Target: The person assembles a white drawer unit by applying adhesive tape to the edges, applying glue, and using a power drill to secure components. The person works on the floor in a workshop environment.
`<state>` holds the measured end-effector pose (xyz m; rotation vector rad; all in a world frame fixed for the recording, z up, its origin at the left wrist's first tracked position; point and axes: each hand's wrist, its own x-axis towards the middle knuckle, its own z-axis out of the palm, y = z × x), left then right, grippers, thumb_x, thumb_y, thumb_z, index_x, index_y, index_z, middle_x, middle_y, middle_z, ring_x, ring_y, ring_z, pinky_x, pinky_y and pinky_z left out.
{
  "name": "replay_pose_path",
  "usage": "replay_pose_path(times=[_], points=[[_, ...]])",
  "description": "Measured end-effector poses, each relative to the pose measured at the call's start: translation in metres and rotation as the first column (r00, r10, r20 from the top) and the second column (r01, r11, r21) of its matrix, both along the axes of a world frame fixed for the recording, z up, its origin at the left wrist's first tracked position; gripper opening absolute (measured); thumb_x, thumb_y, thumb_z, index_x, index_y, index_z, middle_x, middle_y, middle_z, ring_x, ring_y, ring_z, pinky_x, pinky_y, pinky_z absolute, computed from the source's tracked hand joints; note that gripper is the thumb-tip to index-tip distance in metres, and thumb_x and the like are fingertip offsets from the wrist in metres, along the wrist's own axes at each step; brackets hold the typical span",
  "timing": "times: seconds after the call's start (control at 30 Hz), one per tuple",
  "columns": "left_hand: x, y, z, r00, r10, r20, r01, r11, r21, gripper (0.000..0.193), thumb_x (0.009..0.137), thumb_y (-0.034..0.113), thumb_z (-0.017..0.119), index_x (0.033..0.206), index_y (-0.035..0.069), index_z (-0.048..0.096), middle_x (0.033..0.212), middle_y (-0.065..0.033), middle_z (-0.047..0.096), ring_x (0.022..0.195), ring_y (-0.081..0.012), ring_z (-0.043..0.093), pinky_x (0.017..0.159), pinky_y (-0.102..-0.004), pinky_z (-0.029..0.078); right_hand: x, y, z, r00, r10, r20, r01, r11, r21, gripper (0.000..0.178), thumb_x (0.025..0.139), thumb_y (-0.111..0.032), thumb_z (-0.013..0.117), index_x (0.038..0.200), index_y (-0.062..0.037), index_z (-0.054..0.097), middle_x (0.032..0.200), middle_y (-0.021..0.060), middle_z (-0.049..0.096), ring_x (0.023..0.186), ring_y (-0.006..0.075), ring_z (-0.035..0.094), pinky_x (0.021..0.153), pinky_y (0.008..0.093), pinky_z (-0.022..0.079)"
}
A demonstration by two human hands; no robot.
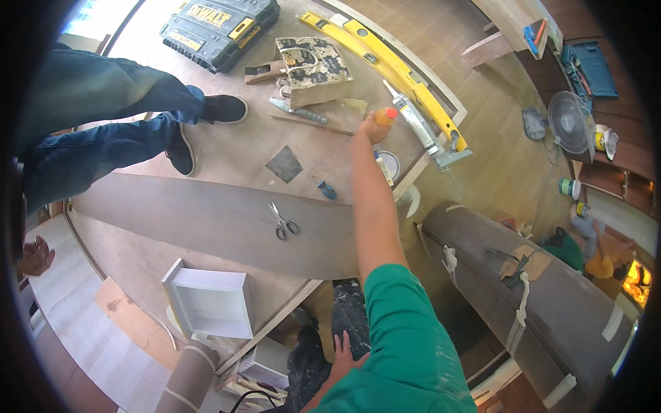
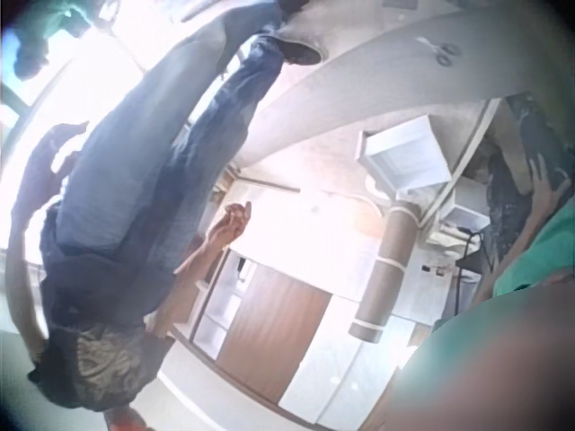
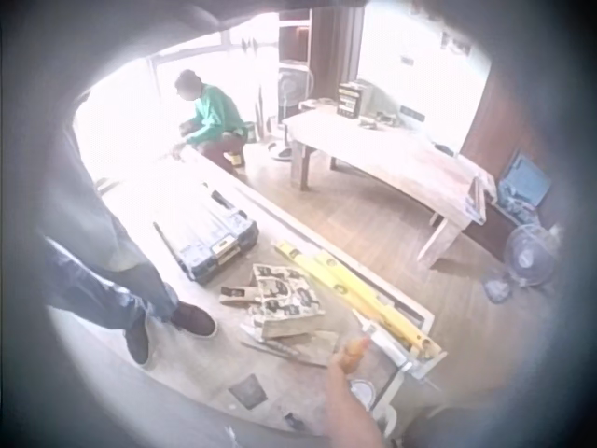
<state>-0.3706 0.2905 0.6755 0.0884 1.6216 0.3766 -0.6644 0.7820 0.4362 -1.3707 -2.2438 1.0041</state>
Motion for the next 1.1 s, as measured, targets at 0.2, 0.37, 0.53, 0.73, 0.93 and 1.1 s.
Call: replay_pose_path(times=[0.2,0.37,0.53,0.73,0.93,1.1], points=[[-0.001,-0.002,-0.002,0.998,0.033,0.047,-0.032,0.999,-0.01,0.126,0.073,0.074,0.07,0.159,0.007,0.007,0.159,-0.035,0.002,0.144,-0.0486,0.025,0.11,-0.0514,0.038,0.002,0.003,0.0,0.999,0.029,0.038,-0.029,1.0,0.003,0.047,0.078,-0.018,0.078,0.117,0.0005,0.059,0.115,0.0199,0.061,0.111,0.036,0.058,0.096,0.0427,0.045],[0.0,-0.001,-0.001,1.0,0.015,0.025,-0.015,1.0,-0.001,0.126,0.073,0.072,0.071,0.158,0.006,0.006,0.158,-0.0365,0.002,0.144,-0.0493,0.025,0.111,-0.0505,0.037,0.007,0.027,0.004,0.994,0.064,0.085,-0.065,0.998,0.01,0.049,0.078,-0.018,0.077,0.119,0.0008,0.058,0.117,0.0207,0.06,0.113,0.0367,0.056,0.098,0.0431,0.044],[-0.009,0.007,0.003,1.0,0.007,0.026,-0.007,1.0,-0.007,0.125,0.073,0.07,0.073,0.158,0.005,0.006,0.158,-0.038,0.002,0.144,-0.05,0.025,0.112,-0.052,0.036,0.01,0.051,0.008,0.984,0.099,0.146,-0.1,0.995,0.001,0.05,0.079,-0.018,0.076,0.121,0.0011,0.057,0.12,0.0216,0.059,0.115,0.0375,0.055,0.1,0.0435,0.043],[-0.016,0.009,0.004,0.999,0.006,0.038,-0.006,1.0,-0.011,0.126,0.073,0.069,0.073,0.158,0.006,0.005,0.158,-0.0379,0.003,0.144,-0.0507,0.025,0.112,-0.0526,0.035,0.012,0.054,0.001,0.974,0.115,0.193,-0.118,0.993,0.001,0.052,0.08,-0.018,0.075,0.123,0.0015,0.056,0.122,0.0226,0.058,0.118,0.0384,0.053,0.102,0.0439,0.042],[-0.015,0.008,0.004,1.0,0.01,0.028,-0.009,1.0,-0.01,0.127,0.073,0.07,0.073,0.158,0.006,0.005,0.158,-0.0377,0.003,0.144,-0.0513,0.024,0.112,-0.0522,0.035,0.012,0.048,-0.001,0.97,0.129,0.207,-0.135,0.991,0.019,0.053,0.08,-0.018,0.074,0.126,0.0018,0.054,0.125,0.0235,0.057,0.12,0.0393,0.052,0.104,0.0444,0.041],[-0.008,0.002,0.008,1.0,0.016,0.008,-0.016,1.0,0.022,0.126,0.073,0.068,0.074,0.158,0.004,0.007,0.156,-0.04,0.003,0.145,-0.0509,0.022,0.113,-0.051,0.035,0.022,0.037,0.019,0.971,0.147,0.186,-0.156,0.987,0.032,0.055,0.081,-0.018,0.073,0.127,0.0021,0.053,0.127,0.0244,0.056,0.122,0.04,0.051,0.105,0.0448,0.04]])
